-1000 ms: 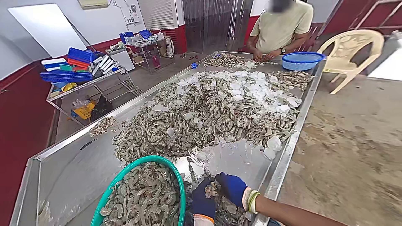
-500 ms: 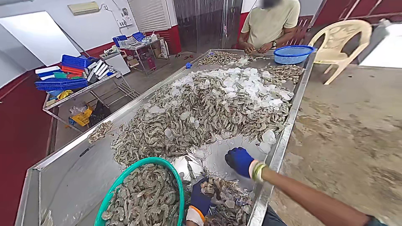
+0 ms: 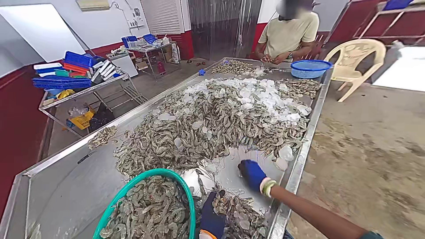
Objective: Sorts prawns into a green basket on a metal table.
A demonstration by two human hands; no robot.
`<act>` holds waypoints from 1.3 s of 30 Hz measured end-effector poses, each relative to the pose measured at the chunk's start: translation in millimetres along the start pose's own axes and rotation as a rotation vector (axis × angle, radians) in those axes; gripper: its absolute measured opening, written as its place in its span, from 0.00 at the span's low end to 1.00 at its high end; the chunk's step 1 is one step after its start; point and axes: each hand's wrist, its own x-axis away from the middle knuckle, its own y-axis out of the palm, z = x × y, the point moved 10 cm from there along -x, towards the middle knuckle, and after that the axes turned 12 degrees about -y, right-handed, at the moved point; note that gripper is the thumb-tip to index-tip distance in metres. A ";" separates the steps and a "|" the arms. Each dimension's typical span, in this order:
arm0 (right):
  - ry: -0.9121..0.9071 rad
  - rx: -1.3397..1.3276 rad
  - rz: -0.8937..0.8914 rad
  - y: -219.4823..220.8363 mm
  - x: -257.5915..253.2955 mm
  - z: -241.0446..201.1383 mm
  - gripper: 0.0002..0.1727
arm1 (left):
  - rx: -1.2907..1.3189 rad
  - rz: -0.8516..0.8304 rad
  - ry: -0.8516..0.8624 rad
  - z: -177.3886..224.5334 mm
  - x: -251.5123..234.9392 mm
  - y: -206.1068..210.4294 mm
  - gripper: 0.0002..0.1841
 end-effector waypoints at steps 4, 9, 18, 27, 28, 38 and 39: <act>-0.083 -0.167 -0.114 -9.4 43.6 -71.6 0.18 | 0.039 -0.017 -0.100 14.3 -1.1 16.0 0.26; -0.300 0.014 -0.122 -24.1 65.0 -133.5 0.15 | -0.119 0.024 -0.142 25.0 7.2 12.8 0.28; -0.249 -0.018 -0.089 -31.5 58.0 -103.7 0.12 | -0.060 -0.051 -0.147 28.0 32.7 -0.8 0.31; -0.621 -0.188 -0.319 14.1 86.1 -196.4 0.11 | 0.771 0.196 -0.222 -13.5 74.0 -90.6 0.14; -0.619 -0.143 -0.407 30.6 87.4 -209.2 0.13 | 1.026 0.176 -0.246 -13.4 76.2 -89.6 0.17; -0.641 0.026 -0.513 27.3 91.3 -224.0 0.16 | 1.511 0.118 -0.212 -48.8 122.0 -55.6 0.34; -0.599 0.018 -0.550 21.5 89.0 -221.6 0.17 | 1.473 0.144 -0.242 -49.1 125.8 -60.4 0.35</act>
